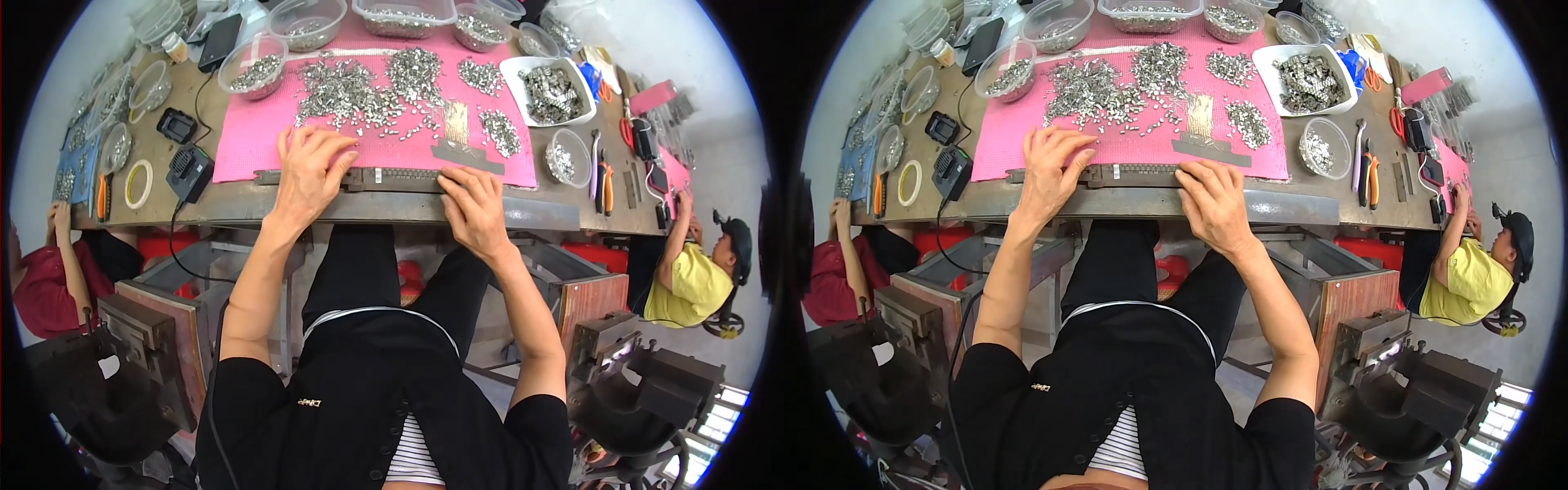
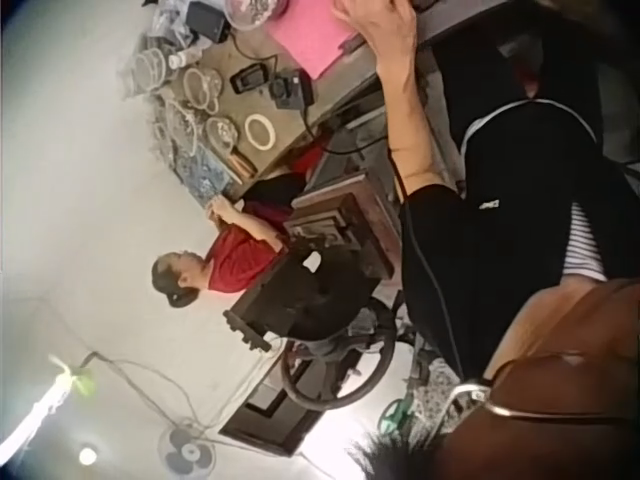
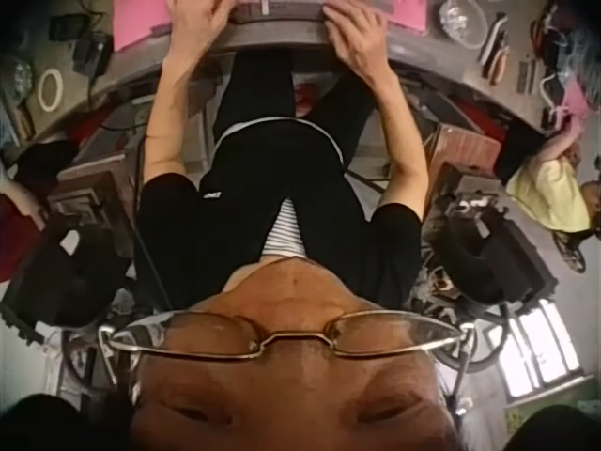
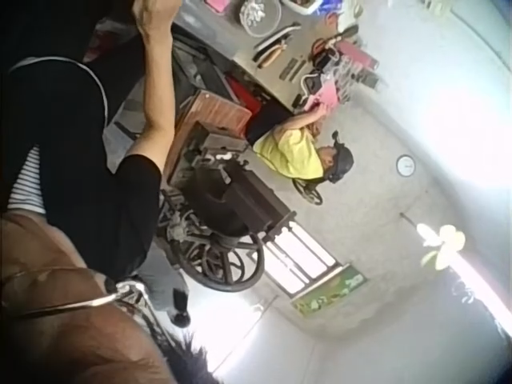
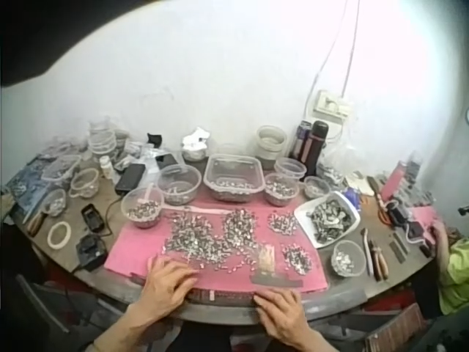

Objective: The recorder is picking up small metal components from containers and placing them into a jig, then using a manual press machine to secure them.

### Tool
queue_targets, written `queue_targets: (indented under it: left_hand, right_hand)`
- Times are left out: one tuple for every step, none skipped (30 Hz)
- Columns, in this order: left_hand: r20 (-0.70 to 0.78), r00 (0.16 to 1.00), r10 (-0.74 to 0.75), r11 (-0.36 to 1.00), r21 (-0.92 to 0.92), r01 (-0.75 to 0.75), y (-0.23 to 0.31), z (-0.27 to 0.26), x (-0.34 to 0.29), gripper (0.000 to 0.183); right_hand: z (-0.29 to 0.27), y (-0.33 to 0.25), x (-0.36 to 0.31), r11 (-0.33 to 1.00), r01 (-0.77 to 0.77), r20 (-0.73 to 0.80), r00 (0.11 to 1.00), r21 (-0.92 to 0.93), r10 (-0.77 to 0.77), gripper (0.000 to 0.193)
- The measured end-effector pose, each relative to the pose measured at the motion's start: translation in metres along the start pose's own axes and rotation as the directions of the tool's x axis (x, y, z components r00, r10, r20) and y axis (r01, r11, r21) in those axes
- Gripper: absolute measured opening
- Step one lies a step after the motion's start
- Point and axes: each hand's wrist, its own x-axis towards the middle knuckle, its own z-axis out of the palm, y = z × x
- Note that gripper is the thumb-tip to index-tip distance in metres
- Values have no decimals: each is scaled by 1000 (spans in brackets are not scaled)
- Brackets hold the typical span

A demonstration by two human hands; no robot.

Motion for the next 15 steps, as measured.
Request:
queue_targets:
  left_hand:
    - [-2, 1000, -2, 1000, 4, 2, -1, -1, 2, 17]
    - [4, 998, -56, 998, 22, 55, -2, -1, 5, 14]
    - [11, 994, -111, 993, 38, 111, -1, 0, 8, 12]
    - [2, 995, -99, 995, 12, 99, 1, 2, 13, 11]
    - [0, 995, -102, 995, 15, 102, 2, 5, 15, 11]
    - [45, 991, -123, 992, 23, 122, 1, 9, 18, 12]
    - [89, 985, -145, 989, 32, 142, 1, 11, 20, 12]
    - [93, 987, -133, 990, 59, 128, 2, 10, 22, 12]
    - [92, 987, -132, 990, 62, 127, 3, 10, 23, 12]
    - [132, 983, -130, 991, 44, 125, 4, 10, 24, 12]
    - [172, 977, -126, 992, 26, 123, 4, 10, 26, 13]
    - [195, 970, -147, 989, 4, 149, 3, 9, 26, 14]
    - [192, 970, -150, 988, 8, 151, 2, 9, 24, 14]
    - [201, 964, -172, 984, -13, 178, -1, 9, 21, 14]
    - [211, 958, -194, 978, -35, 206, -2, 10, 20, 14]
  right_hand:
    - [-1, 2, 7, 999, -11, -12, 1000, 30, 11, 32]
    - [-1, 4, 18, 999, -38, -54, 998, 29, 40, 27]
    - [-3, 4, 31, 997, -61, -48, 997, 45, 64, 26]
    - [-2, 6, 44, 995, -85, -43, 995, 59, 87, 25]
    - [5, 10, 55, 996, -43, -35, 998, 78, 46, 27]
    - [15, 14, 63, 996, -40, 4, 999, 76, 40, 29]
    - [25, 14, 73, 997, -36, 42, 999, 74, 33, 31]
    - [31, 11, 82, 989, -104, 162, 983, 102, 87, 36]
    - [41, 15, 87, 989, -103, 159, 984, 104, 85, 36]
    - [52, 20, 92, 992, -89, 207, 976, 86, 70, 37]
    - [60, 24, 93, 995, -76, 254, 965, 67, 56, 38]
    - [60, 18, 96, 994, -87, 326, 943, 64, 62, 39]
    - [60, 16, 93, 996, -61, 329, 944, 70, 34, 38]
    - [60, 14, 89, 996, -35, 332, 943, 76, 8, 37]
    - [55, 11, 85, 992, -35, 313, 950, 118, -3, 31]
